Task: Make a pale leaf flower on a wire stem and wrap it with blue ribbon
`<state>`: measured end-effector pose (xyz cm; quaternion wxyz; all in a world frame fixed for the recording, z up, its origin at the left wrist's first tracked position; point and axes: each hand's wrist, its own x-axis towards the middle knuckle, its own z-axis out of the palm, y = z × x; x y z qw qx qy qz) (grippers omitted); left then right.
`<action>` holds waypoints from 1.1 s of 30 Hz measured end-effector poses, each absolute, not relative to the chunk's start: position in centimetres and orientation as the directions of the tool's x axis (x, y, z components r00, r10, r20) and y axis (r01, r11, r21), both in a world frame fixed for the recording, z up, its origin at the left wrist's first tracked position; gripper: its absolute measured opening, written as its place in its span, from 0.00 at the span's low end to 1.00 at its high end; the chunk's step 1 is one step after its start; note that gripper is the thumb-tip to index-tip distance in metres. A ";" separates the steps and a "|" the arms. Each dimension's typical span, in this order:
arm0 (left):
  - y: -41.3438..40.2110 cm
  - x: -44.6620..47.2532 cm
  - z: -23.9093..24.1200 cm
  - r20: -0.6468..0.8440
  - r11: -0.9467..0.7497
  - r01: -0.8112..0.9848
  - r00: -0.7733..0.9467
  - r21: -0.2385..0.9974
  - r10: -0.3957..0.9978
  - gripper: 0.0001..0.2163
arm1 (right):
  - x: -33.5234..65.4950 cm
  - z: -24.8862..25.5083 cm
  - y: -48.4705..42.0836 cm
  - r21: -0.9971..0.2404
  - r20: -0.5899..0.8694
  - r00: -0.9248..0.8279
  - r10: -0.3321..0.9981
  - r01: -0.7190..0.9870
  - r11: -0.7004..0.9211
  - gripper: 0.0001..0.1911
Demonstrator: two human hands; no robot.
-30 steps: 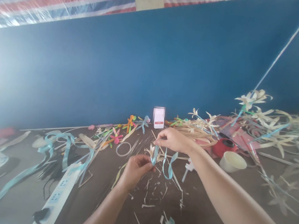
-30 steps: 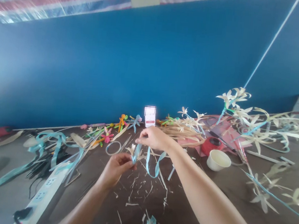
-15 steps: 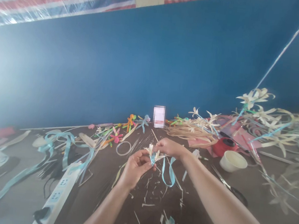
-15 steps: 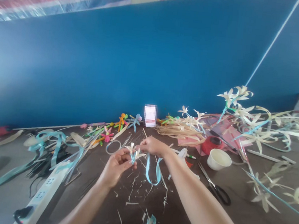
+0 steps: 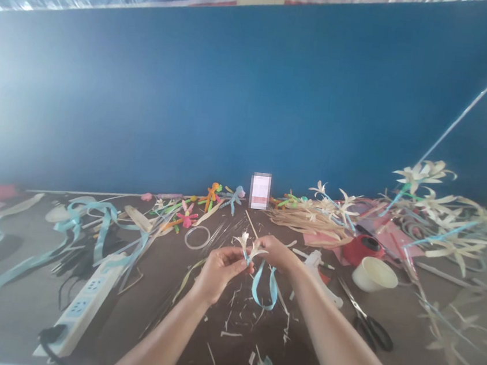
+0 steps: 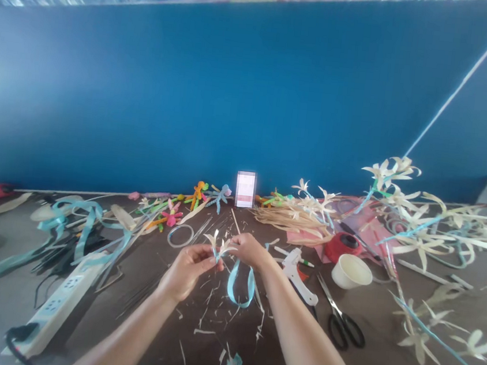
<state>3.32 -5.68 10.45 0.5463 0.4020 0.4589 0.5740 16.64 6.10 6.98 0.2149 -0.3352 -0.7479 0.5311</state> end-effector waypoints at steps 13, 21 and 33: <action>-4.9 3.4 10.0 -0.116 0.063 -0.375 -0.119 0.925 0.986 0.08 | 17.0 7.3 0.5 -0.965 0.126 -0.538 0.834 -0.262 -0.023 0.07; -4.9 3.3 9.7 -0.155 0.103 -0.506 -0.062 0.856 0.986 0.09 | 16.7 7.5 1.2 -0.965 0.125 -0.481 0.868 -0.263 -0.006 0.05; -4.5 3.5 9.7 -0.136 0.090 -0.553 -0.043 0.828 0.990 0.09 | 16.2 7.3 0.8 -0.960 0.038 -0.475 0.879 -0.261 -0.100 0.06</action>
